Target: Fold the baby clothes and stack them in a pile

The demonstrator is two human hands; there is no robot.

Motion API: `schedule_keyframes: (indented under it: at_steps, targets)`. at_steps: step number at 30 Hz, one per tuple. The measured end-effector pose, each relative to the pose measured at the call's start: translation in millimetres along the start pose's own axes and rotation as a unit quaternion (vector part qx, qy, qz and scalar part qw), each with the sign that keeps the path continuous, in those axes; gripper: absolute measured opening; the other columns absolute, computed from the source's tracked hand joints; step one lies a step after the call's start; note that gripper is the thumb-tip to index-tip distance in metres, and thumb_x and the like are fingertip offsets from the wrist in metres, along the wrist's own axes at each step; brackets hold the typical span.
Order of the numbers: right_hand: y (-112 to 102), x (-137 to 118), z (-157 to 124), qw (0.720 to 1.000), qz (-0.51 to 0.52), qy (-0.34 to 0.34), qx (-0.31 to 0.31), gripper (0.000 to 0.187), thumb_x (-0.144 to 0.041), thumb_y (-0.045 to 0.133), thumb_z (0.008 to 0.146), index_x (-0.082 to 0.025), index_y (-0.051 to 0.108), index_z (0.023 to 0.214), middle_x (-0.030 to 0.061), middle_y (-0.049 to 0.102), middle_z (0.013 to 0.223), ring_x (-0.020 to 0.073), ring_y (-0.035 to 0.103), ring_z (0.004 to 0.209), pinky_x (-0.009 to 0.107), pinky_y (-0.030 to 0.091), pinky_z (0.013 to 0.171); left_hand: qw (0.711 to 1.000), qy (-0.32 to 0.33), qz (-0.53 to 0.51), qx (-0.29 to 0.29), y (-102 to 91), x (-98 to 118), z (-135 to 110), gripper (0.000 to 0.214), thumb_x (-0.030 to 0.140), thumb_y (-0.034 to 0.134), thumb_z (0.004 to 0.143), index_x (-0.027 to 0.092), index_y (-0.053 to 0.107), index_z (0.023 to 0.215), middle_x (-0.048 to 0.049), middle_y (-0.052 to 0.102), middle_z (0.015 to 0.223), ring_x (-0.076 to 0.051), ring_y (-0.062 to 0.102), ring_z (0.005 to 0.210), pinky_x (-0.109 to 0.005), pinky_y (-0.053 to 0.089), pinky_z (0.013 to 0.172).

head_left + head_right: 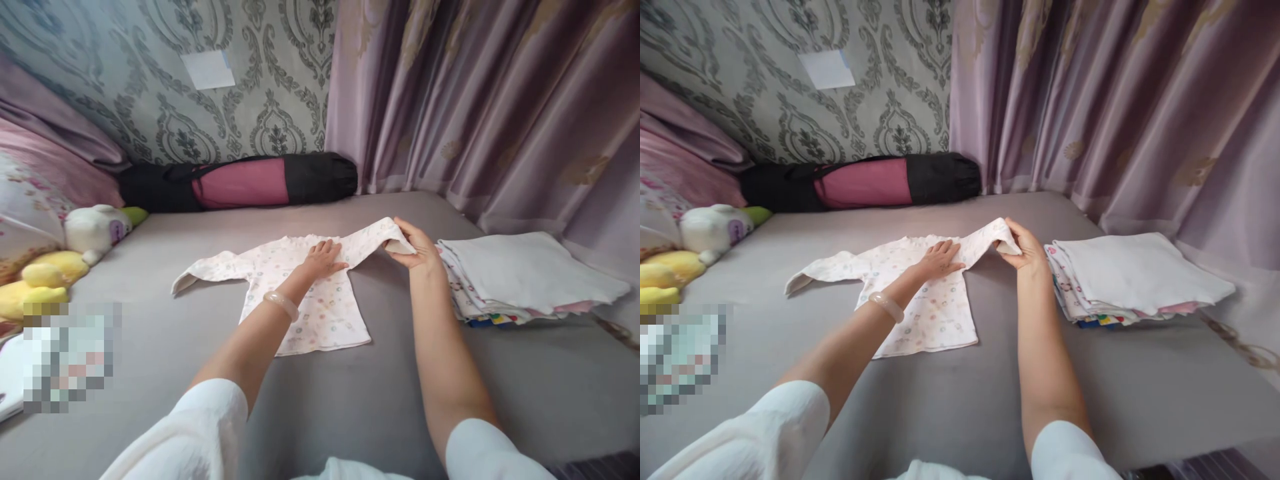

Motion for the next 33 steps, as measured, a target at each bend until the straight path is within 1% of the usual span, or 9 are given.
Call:
schedule_keyframes:
  at_steps: [4,11,15,20,22,24,27,30,33]
  targets:
    - [6.0,-0.5,0.0,0.996,0.086,0.034,-0.003,0.021,-0.030,0.068,0.085,-0.021,0.056,0.070,-0.0043,0.064,0.060,0.0126,0.066,0.062,0.022,0.054,0.055,1.000,0.000,0.017,0.005,-1.7,-1.5,7.2,0.073,0.065,0.043,0.090,0.024,0.033,0.149,-0.0166,0.035,0.153,-0.037,0.034,0.137,-0.052,0.031,0.108]
    - [31.7,2.1,-10.6,0.989,0.127,0.064,-0.047,0.012,-0.026,0.070,0.085,-0.020,0.062,0.078,-0.0030,0.069,0.067,0.0127,0.067,0.065,0.023,0.055,0.057,1.000,-0.007,0.009,-0.026,-10.4,-7.6,23.6,0.087,0.075,0.053,0.077,0.027,0.037,0.147,-0.0186,0.038,0.146,-0.042,0.037,0.130,-0.056,0.031,0.104]
    - [46.7,7.0,-18.1,0.982,0.153,0.091,-0.058,0.002,-0.018,0.067,0.085,-0.020,0.066,0.084,-0.0032,0.071,0.073,0.0105,0.066,0.065,0.021,0.056,0.059,0.998,-0.014,0.009,-0.057,-20.0,-3.9,29.6,0.092,0.075,0.059,0.072,0.025,0.040,0.146,-0.0205,0.038,0.144,-0.044,0.035,0.132,-0.055,0.031,0.105]
    - [53.7,11.5,-20.8,0.978,0.178,0.097,-0.056,0.010,-0.012,0.068,0.082,-0.021,0.067,0.084,-0.0044,0.072,0.076,0.0088,0.065,0.063,0.020,0.055,0.061,0.997,-0.031,-0.020,-0.065,-21.4,-0.9,25.8,0.091,0.072,0.062,0.072,0.026,0.039,0.147,-0.0193,0.035,0.147,-0.044,0.031,0.136,-0.056,0.030,0.107]
    - [53.9,12.8,-19.8,0.976,0.186,0.102,-0.049,0.011,-0.010,0.067,0.082,-0.022,0.067,0.083,-0.0045,0.072,0.074,0.0087,0.065,0.062,0.020,0.054,0.060,0.997,-0.023,-0.057,-0.039,-17.2,-5.0,21.1,0.091,0.071,0.062,0.073,0.025,0.037,0.148,-0.0186,0.038,0.146,-0.042,0.033,0.135,-0.055,0.030,0.107]
    - [54.1,14.5,-18.6,0.975,0.191,0.105,-0.048,0.013,-0.010,0.065,0.083,-0.022,0.067,0.084,-0.0043,0.072,0.075,0.0085,0.065,0.062,0.020,0.054,0.060,0.994,-0.016,-0.108,0.009,-12.5,-14.2,14.9,0.085,0.065,0.061,0.078,0.023,0.037,0.148,-0.0179,0.042,0.144,-0.038,0.037,0.134,-0.051,0.032,0.109]
    - [55.2,18.2,-17.5,0.975,0.187,0.107,-0.059,0.014,-0.009,0.065,0.083,-0.023,0.068,0.087,-0.0040,0.073,0.077,0.0084,0.066,0.065,0.020,0.054,0.064,0.975,-0.040,-0.195,0.095,-6.9,-38.0,1.4,0.064,0.048,0.060,0.084,0.016,0.049,0.139,-0.0184,0.052,0.136,-0.032,0.048,0.127,-0.043,0.037,0.107]
    - [58.2,22.1,-18.1,0.976,0.170,0.112,-0.077,0.014,-0.010,0.066,0.083,-0.023,0.068,0.090,-0.0034,0.073,0.079,0.0093,0.066,0.067,0.022,0.055,0.068,0.930,-0.116,-0.305,0.171,-2.2,-69.4,-18.6,0.045,0.036,0.059,0.084,0.013,0.061,0.123,-0.0161,0.063,0.120,-0.026,0.061,0.105,-0.040,0.047,0.096]
    - [66.4,24.8,-18.2,0.975,0.159,0.128,-0.087,0.017,-0.009,0.064,0.083,-0.022,0.067,0.093,-0.0027,0.073,0.079,0.0106,0.066,0.068,0.024,0.057,0.070,0.860,-0.175,-0.414,0.244,4.5,-97.3,-41.5,0.035,0.038,0.058,0.082,0.014,0.067,0.107,-0.0104,0.069,0.100,-0.023,0.064,0.093,-0.038,0.050,0.088]
Point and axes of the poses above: each hand's wrist, its own z-axis towards the middle knuckle, its own y-axis out of the palm, x = y × z, the point moved 1 cm from there along z, towards the middle knuckle
